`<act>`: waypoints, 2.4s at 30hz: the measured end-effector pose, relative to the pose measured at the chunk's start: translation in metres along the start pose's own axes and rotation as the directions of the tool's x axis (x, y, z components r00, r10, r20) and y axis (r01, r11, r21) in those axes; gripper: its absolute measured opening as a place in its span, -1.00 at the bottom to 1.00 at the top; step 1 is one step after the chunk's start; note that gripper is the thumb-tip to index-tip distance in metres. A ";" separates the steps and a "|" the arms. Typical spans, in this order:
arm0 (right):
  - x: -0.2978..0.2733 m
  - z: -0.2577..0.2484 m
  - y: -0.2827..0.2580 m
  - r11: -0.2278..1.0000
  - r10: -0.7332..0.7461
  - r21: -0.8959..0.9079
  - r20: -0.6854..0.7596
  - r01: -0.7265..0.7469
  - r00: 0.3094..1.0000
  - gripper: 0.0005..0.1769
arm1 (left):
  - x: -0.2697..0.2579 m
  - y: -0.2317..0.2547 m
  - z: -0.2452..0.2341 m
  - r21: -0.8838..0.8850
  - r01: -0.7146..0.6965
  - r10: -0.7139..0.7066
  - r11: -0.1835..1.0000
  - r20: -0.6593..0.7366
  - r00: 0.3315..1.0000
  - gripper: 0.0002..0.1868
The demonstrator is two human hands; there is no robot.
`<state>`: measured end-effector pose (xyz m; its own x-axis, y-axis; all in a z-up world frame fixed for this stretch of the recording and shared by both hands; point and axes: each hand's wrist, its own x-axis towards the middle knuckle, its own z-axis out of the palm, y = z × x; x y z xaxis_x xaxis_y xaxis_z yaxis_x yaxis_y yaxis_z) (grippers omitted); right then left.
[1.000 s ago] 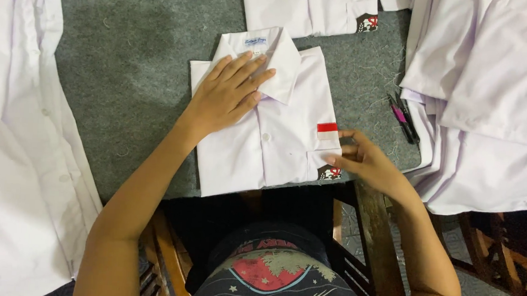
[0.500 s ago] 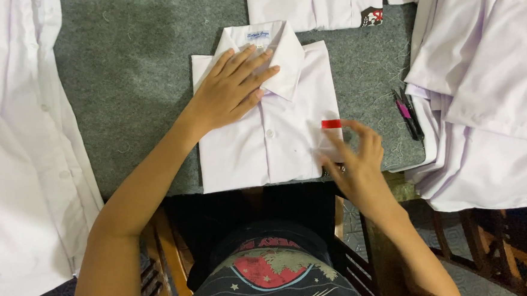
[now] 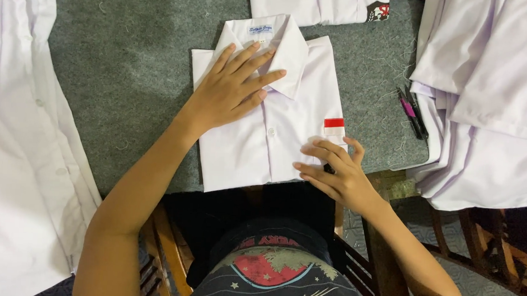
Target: A person carefully folds a white collared shirt on a padded work surface, smoothing out wrinkles between each fold.
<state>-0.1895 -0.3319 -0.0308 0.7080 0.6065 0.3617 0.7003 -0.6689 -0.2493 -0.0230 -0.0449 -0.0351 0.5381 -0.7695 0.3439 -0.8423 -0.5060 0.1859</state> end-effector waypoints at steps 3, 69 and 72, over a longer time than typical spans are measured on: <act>-0.006 0.006 -0.001 0.998 -0.028 0.050 -0.064 0.032 0.998 -0.79 | 0.000 0.001 -0.001 0.010 -0.001 0.001 1.000 -0.008 1.000 -0.53; 0.138 0.015 0.017 0.935 0.351 -0.122 0.172 -0.333 0.921 -0.15 | -0.035 0.159 0.013 -0.193 0.337 -0.332 0.922 0.057 0.942 -0.34; 0.173 0.016 0.013 0.954 0.300 -0.048 0.210 -0.297 0.931 -0.40 | -0.037 0.169 0.044 -0.167 0.370 -0.336 0.914 0.201 0.920 -0.26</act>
<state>-0.0566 -0.2287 0.0139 0.8881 0.4538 0.0733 0.4534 -0.8386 -0.3020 -0.1841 -0.1194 -0.0563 0.7847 -0.6160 0.0693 -0.5755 -0.6824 0.4507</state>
